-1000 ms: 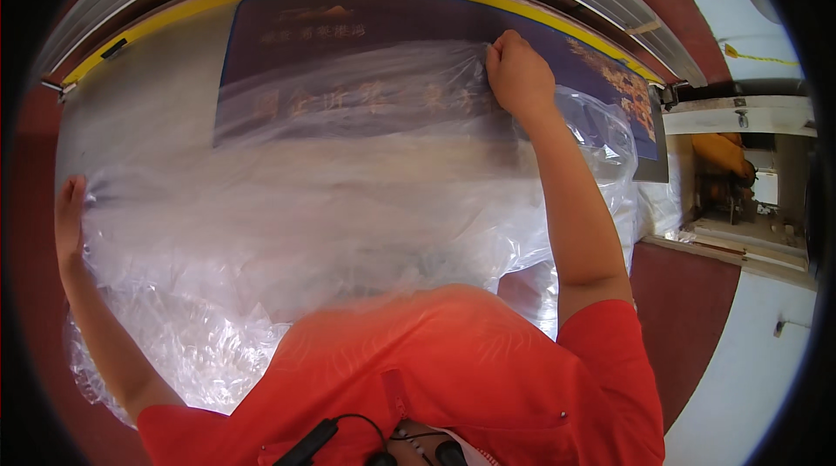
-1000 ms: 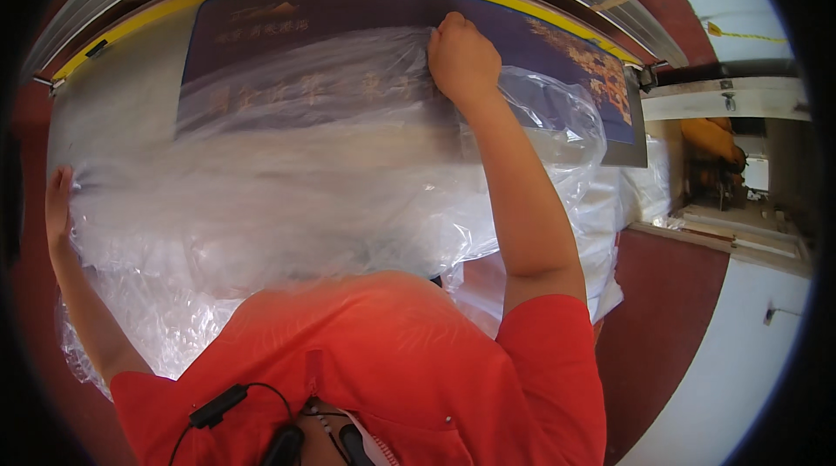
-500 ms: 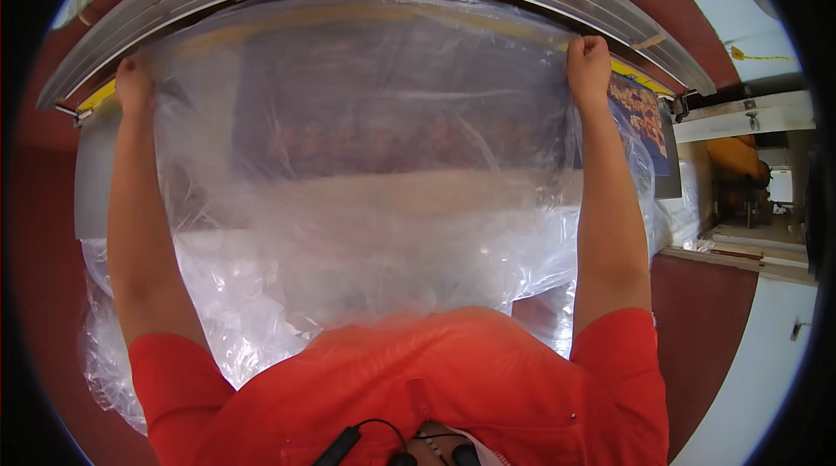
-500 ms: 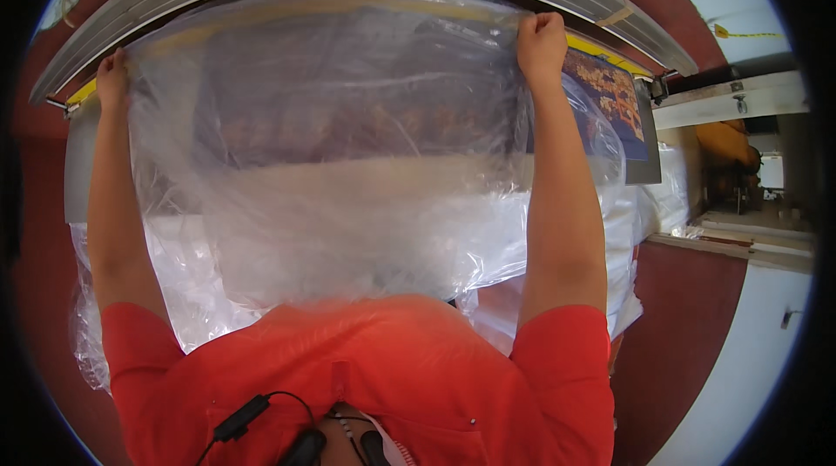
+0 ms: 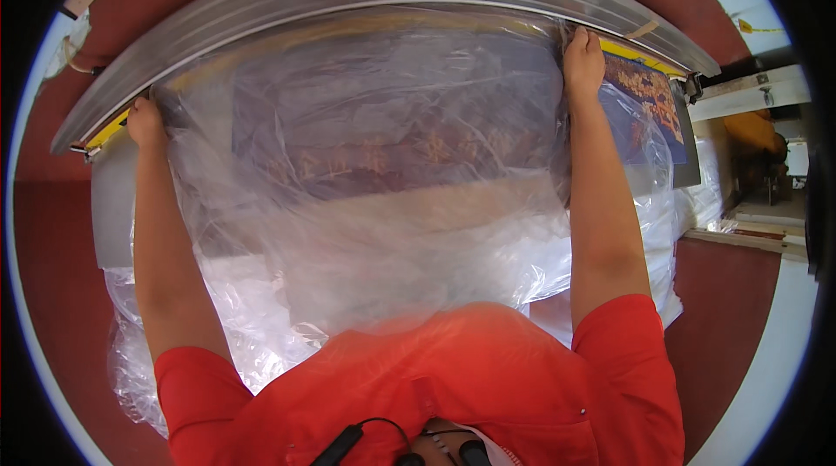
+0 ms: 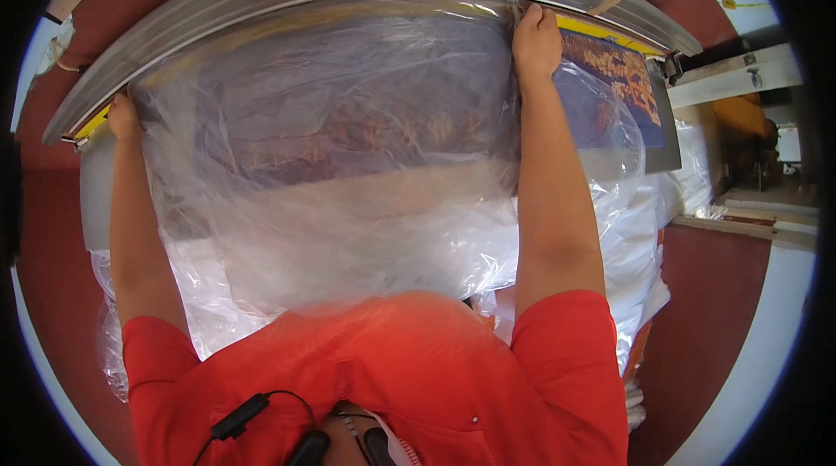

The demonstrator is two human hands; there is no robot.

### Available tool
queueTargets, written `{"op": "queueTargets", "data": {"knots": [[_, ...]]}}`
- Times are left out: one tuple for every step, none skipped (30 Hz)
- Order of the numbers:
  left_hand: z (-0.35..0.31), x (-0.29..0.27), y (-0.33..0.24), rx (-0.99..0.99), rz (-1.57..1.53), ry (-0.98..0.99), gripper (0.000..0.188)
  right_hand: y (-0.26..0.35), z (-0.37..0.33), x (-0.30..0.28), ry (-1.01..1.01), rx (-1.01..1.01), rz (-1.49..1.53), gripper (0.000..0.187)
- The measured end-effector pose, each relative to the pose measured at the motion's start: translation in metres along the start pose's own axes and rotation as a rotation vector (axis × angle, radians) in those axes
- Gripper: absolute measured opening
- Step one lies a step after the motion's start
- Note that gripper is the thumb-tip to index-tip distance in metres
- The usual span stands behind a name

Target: The person wraps a large rectangular package with clear plastic film. They repeatedly pull the film from a roll, smooth it over the package, and fold the edges to secure the wrapping. The process is repetitive, focusing on ensuring the package is fully covered.

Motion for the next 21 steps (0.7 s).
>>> {"op": "queueTargets", "data": {"knots": [[-0.006,0.004,-0.008,0.015,0.002,0.026,0.046,-0.003,0.000,0.000,-0.014,-0.031,-0.014,0.043],[-0.015,0.004,-0.018,0.028,0.007,0.043,0.045,0.000,-0.003,-0.002,0.056,-0.005,-0.049,0.042],[-0.019,0.004,-0.025,0.041,0.012,0.060,0.045,-0.003,-0.003,0.002,0.081,-0.002,-0.050,0.042],[-0.020,0.003,-0.027,0.059,0.036,0.053,0.043,-0.006,0.001,0.003,0.103,-0.007,-0.049,0.042],[-0.021,0.003,-0.025,0.023,-0.012,0.055,0.043,-0.008,0.002,0.005,0.125,-0.012,-0.049,0.042],[-0.021,0.003,-0.024,-0.013,-0.059,0.058,0.042,-0.009,0.002,0.006,0.125,-0.018,-0.040,0.043],[-0.022,0.003,-0.021,-0.055,-0.109,0.057,0.042,-0.006,0.002,0.005,0.125,-0.031,-0.034,0.044],[-0.019,0.004,-0.016,-0.107,-0.121,0.089,0.040,-0.004,0.002,0.004,0.124,-0.044,-0.027,0.044],[-0.015,0.004,-0.010,-0.159,-0.133,0.122,0.039,0.000,0.003,0.005,0.158,-0.058,-0.018,0.046],[-0.015,0.007,-0.004,-0.214,-0.147,0.158,0.038,0.003,0.003,0.005,0.191,-0.071,-0.014,0.048],[-0.023,0.013,-0.013,-0.311,-0.386,0.228,0.034,0.000,0.004,0.004,0.223,-0.076,-0.014,0.049],[-0.031,0.017,-0.025,-0.407,-0.627,0.296,0.031,-0.003,0.009,0.011,0.285,-0.103,0.059,0.049],[-0.041,0.026,-0.035,-0.504,-0.869,0.370,0.028,-0.011,0.017,0.019,0.345,-0.124,0.130,0.048],[-0.032,0.018,-0.027,-0.512,-0.876,0.382,0.022,-0.001,0.016,0.020,0.415,-0.162,0.215,0.048],[-0.024,0.006,-0.022,-0.412,-0.824,0.433,0.022,0.004,0.013,0.018,0.462,-0.164,0.244,0.046],[-0.024,-0.009,-0.031,-0.320,-0.770,0.487,0.022,0.023,0.001,0.007,0.512,-0.163,0.266,0.044],[-0.026,-0.026,-0.044,-0.223,-0.721,0.543,0.022,0.034,-0.005,-0.001,0.554,-0.160,0.286,0.042],[-0.039,-0.037,-0.061,-0.218,-0.725,0.586,0.023,0.033,-0.006,-0.004,0.578,-0.202,0.311,0.032],[-0.054,-0.054,-0.073,-0.216,-0.720,0.622,0.023,0.037,-0.016,-0.008,0.616,-0.233,0.355,0.029],[-0.062,-0.081,-0.063,-0.274,-0.657,0.649,0.021,0.054,-0.036,-0.015,0.670,-0.279,0.418,0.025],[-0.070,-0.122,-0.055,-0.327,-0.581,0.652,0.020,0.075,-0.058,-0.024,0.736,-0.337,0.504,0.022]]}}
Point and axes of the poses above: each hand's wrist, its own z-axis towards the middle knuckle, its own x-axis out of the palm, y = z × x, the point moved 7 cm from there along z, towards the middle knuckle, and after that the axes turned 15 degrees about -z, right-handed, at the moved point
